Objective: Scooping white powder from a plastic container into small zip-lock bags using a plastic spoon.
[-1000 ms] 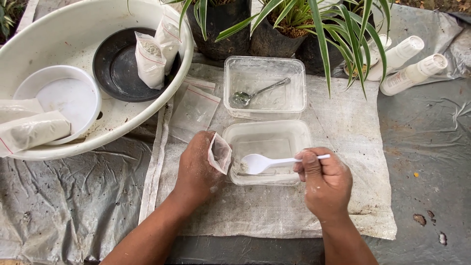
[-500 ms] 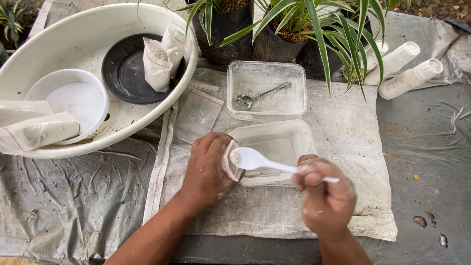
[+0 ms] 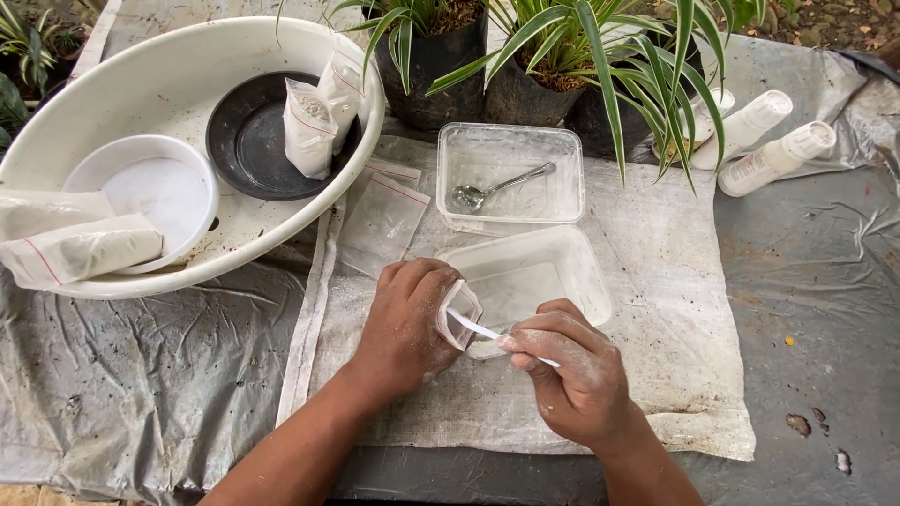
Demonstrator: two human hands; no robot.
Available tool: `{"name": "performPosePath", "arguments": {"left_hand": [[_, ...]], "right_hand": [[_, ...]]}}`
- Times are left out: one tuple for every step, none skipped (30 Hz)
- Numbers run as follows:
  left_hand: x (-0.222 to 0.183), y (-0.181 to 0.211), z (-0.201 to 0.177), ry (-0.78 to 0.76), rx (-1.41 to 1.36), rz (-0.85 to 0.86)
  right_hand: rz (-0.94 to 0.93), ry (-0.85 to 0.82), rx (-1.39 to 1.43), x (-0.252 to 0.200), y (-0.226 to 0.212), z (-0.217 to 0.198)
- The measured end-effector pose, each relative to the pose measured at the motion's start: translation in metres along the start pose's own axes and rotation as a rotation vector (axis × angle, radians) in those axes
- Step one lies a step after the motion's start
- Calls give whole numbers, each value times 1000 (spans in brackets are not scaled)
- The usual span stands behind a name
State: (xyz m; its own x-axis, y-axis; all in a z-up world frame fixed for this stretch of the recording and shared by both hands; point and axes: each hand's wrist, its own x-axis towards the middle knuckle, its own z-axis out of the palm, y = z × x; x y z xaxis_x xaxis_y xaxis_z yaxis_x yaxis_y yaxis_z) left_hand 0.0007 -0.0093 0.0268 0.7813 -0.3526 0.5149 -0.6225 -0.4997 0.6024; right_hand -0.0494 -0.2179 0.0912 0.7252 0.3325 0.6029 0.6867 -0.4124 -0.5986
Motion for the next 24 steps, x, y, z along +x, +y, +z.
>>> {"name": "performPosePath", "arguments": {"left_hand": [[1, 1, 0, -2, -1, 1], [2, 3, 0, 31, 14, 39], [3, 4, 0, 64, 29, 78], [3, 2, 0, 62, 28, 81], [1, 1, 0, 35, 27, 76], [0, -1, 0, 8, 25, 71], [-1, -4, 0, 7, 25, 71], [-2, -7, -1, -36, 14, -14], [-3, -10, -1, -79, 3, -98], [-3, -14, 0, -79, 3, -98], [-3, -18, 0, -78, -6, -113], [-4, -22, 0, -76, -16, -128], [-2, -20, -2, -77, -16, -127], [0, -18, -4, -104, -50, -223], [1, -15, -6, -133, -84, -318], [4, -9, -7, -134, -85, -317], [6, -4, -8, -141, -99, -435], [9, 1, -9, -146, -113, -554], [9, 1, -7, -147, -114, -551], [8, 1, -5, -134, -103, -576], [6, 1, -4, -117, -89, -603], [3, -2, -1, -114, -89, -603], [0, -5, 1, -67, -83, -570], [-3, -8, 4, -21, -77, -538]], "right_hand": [[1, 1, -1, 1, -1, 1], [-14, -27, 1, 1, -2, 2], [-29, -54, 2, 1, -3, 2], [-28, -51, 1, -1, 0, 1], [-24, -2, 28, -4, 2, -1], [-19, 47, 55, -6, 5, -2], [-18, 48, 55, -11, 6, -3], [24, 140, 111, -15, 8, -5], [67, 232, 166, -19, 10, -7], [67, 233, 166, -22, 16, -12], [73, 309, 130, -25, 21, -17], [80, 385, 94, -28, 27, -21], [80, 385, 94, -25, 26, -24], [157, 338, 41, -22, 26, -27], [235, 292, -11, -19, 25, -30], [235, 293, -12, -16, 31, -30], [213, 271, -70, -14, 36, -30], [192, 249, -128, -12, 42, -30], [192, 251, -131, -16, 44, -30], [269, 294, -51, -20, 45, -30], [342, 335, 33, -23, 47, -30], [340, 335, 33, -28, 51, -31], [347, 423, 116, -33, 55, -32], [353, 509, 200, -37, 58, -33]]}}
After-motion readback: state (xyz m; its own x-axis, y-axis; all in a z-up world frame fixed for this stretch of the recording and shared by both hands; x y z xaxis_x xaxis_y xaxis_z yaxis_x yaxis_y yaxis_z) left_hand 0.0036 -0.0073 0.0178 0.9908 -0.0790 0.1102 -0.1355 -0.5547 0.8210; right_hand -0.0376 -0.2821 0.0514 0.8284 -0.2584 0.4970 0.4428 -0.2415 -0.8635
